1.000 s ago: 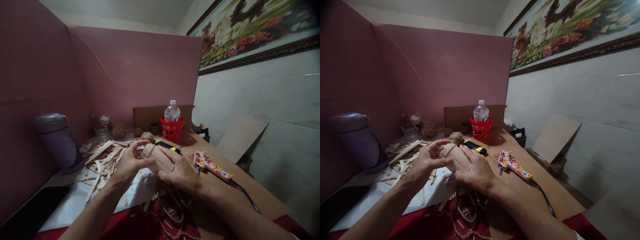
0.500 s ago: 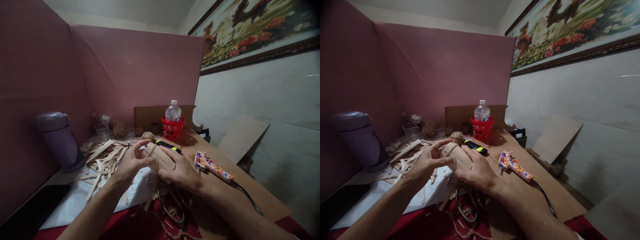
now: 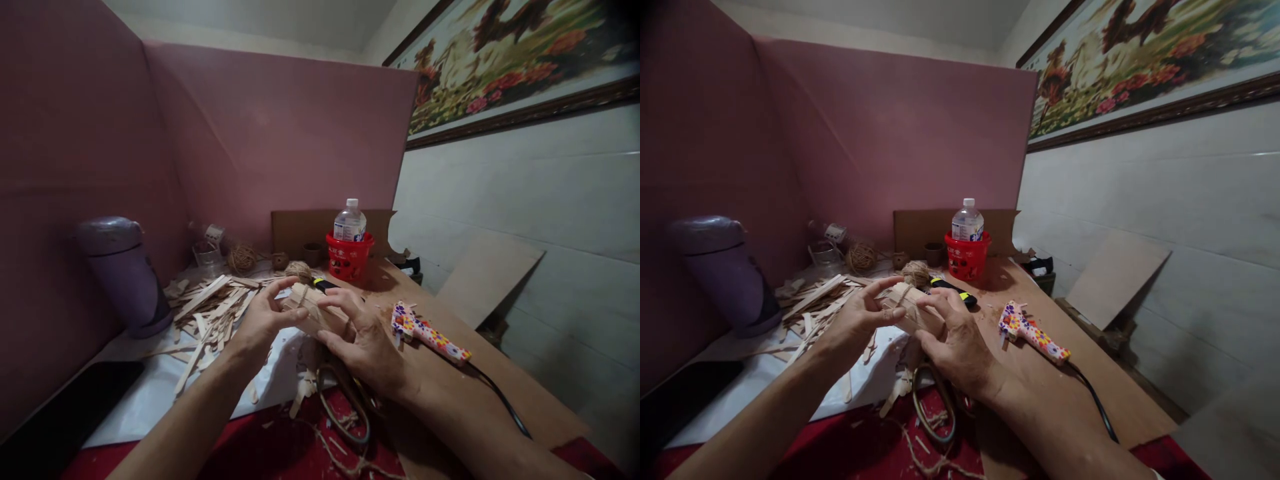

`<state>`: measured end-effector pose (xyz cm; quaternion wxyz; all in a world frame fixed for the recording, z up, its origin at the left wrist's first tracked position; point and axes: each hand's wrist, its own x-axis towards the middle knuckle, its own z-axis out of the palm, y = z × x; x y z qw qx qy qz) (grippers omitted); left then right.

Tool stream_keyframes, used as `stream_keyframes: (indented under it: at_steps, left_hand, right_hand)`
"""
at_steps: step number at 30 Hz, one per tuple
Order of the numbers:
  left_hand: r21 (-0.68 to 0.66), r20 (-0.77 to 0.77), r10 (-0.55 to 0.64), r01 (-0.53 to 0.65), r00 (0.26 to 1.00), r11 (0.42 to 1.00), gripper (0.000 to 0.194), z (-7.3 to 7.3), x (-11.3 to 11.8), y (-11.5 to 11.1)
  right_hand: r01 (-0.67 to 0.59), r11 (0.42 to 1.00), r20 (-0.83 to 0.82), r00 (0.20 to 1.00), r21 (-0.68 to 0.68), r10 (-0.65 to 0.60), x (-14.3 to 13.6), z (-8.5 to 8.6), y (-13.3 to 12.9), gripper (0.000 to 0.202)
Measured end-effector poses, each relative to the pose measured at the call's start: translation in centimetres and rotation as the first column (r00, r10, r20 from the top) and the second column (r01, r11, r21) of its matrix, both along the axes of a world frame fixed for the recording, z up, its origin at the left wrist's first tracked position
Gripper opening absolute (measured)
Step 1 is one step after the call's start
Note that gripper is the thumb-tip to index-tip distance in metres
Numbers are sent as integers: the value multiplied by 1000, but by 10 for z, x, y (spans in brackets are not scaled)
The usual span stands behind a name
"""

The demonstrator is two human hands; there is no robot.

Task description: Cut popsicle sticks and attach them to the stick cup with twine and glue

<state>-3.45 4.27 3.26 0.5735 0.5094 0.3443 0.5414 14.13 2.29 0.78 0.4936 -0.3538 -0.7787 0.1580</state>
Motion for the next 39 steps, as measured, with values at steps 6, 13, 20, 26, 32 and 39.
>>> stream_keyframes:
  at_steps: [6,13,20,26,32,39]
  left_hand:
    - [-10,-6,39,-39,999,999,73,-1,2,-2]
    - [-15,9,42,-42,999,999,75,-4,2,1]
    - [-10,29,51,-51,998,999,73,-5,3,0]
    - [-10,29,69,-69,997,998,70,-4,4,0]
    - [-7,63,41,-41,997,999,68,-4,3,0]
    - [-12,67,28,-27,997,1000,69,-4,2,0]
  right_hand:
    - [-41,999,-26,999,-10,40,-2,-5,2,36]
    - [-49,999,-51,997,-4,49,-3,-10,3,45]
    - [-66,998,-49,997,-1,65,-3,-8,3,46]
    - [-56,998,-54,997,-25,54,-3,-10,3,46]
    - [-64,997,-52,997,-36,62,-3,-10,3,43]
    - [-78,996,-71,995,-46,75,-2,-11,3,42]
